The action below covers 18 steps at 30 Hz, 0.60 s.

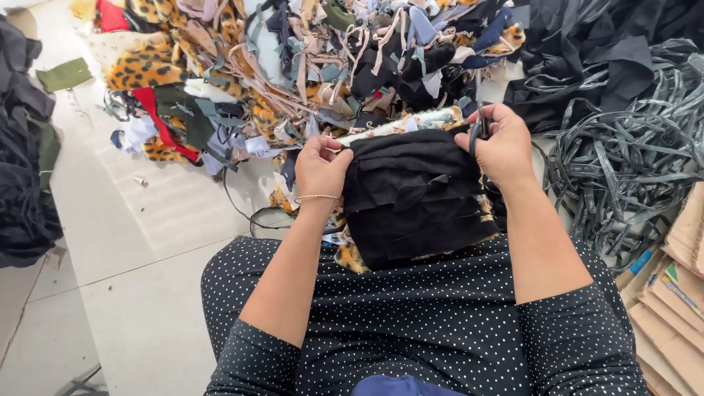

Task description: The person sits on the floor and uses scissors to cut a piece of black fabric into thin strips. After cutting, the person places a cardboard box on their lap and ties the cut fabric strips around the box to secure it.

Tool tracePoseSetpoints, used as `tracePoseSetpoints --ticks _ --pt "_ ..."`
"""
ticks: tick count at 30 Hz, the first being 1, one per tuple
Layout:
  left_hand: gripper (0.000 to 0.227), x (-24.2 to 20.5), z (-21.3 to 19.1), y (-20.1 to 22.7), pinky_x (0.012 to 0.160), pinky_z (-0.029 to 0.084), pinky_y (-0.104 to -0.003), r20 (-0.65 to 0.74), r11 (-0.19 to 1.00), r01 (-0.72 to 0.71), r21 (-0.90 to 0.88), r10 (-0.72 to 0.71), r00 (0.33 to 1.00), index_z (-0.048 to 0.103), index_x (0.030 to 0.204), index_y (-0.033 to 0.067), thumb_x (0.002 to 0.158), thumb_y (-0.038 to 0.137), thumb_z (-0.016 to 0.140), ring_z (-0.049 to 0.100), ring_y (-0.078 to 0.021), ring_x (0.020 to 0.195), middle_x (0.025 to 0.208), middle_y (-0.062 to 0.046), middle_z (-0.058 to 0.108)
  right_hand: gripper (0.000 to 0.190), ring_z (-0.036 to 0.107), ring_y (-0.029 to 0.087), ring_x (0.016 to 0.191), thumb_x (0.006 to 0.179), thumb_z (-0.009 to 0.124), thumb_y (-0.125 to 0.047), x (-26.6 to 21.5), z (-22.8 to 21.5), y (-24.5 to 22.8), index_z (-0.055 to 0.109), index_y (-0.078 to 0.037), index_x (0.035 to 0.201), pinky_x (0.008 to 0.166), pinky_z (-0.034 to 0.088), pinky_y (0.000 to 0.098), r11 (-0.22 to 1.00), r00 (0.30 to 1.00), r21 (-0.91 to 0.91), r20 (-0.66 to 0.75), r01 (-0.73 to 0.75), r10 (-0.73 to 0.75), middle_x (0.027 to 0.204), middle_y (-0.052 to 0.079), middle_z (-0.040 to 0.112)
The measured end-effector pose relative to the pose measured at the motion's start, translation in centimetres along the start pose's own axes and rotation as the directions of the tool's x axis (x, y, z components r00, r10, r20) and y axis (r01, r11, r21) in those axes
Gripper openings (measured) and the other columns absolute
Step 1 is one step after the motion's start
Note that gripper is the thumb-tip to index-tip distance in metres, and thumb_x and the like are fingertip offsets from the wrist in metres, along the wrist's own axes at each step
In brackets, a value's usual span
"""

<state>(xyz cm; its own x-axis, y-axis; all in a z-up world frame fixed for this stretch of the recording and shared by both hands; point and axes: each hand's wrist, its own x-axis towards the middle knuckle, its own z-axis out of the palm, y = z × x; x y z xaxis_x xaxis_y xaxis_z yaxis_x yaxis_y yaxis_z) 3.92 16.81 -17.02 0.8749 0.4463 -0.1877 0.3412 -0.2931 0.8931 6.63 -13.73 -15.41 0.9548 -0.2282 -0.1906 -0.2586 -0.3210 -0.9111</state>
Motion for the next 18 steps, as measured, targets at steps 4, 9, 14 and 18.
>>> tracePoseSetpoints --ticks 4,9,14,18 --pt "0.031 -1.1 -1.3 3.1 0.078 0.054 -0.037 -0.102 0.964 -0.238 0.123 0.25 0.963 0.071 0.097 0.022 0.067 0.019 0.079 0.066 -0.0241 0.082 0.083 -0.001 0.06 0.038 0.06 0.003 0.067 0.072 0.091 -0.022 -1.0 -1.6 -0.8 0.07 -0.025 0.104 0.067 0.05 0.0197 0.979 0.998 -0.204 -0.059 0.002 -0.015 0.071 -0.007 0.064" --pt "0.011 -2.9 1.0 5.8 0.083 0.05 -0.038 -0.016 0.79 -0.524 0.318 0.557 0.83 0.074 0.088 0.0327 0.08 0.025 0.07 0.064 -0.0216 0.093 0.092 0.009 0.061 0.035 0.067 0.006 0.082 0.084 0.082 -0.008 -2.3 -2.5 -3.0 0.063 -0.015 0.113 0.076 0.052 0.0184 0.992 0.994 0.067 0.001 0.111 -0.111 0.09 0.004 0.072" --pt "0.011 -4.5 1.9 6.8 0.083 0.049 -0.043 0.197 0.699 -0.57 0.432 0.543 0.816 0.076 0.089 0.0334 0.087 0.035 0.065 0.064 -0.0248 0.093 0.092 0.007 0.065 0.037 0.069 0.009 0.084 0.078 0.081 -0.006 -1.8 -3.5 0.0 0.064 -0.011 0.11 0.078 0.055 0.0218 0.984 0.984 0.178 0.175 -0.006 -0.026 0.099 0.009 0.075" --pt "0.017 -7.1 0.5 9.7 0.087 0.034 -0.042 0.193 0.673 -0.644 0.363 0.622 0.759 0.076 0.104 0.0143 0.094 0.023 0.065 0.053 -0.0254 0.096 0.107 -0.006 0.061 0.03 0.063 0.011 0.078 0.081 0.075 0.0 -2.4 -9.4 1.2 0.062 -0.007 0.107 0.072 0.052 0.0236 0.989 0.992 -0.075 0.022 0.128 -0.126 0.089 0.003 0.068"
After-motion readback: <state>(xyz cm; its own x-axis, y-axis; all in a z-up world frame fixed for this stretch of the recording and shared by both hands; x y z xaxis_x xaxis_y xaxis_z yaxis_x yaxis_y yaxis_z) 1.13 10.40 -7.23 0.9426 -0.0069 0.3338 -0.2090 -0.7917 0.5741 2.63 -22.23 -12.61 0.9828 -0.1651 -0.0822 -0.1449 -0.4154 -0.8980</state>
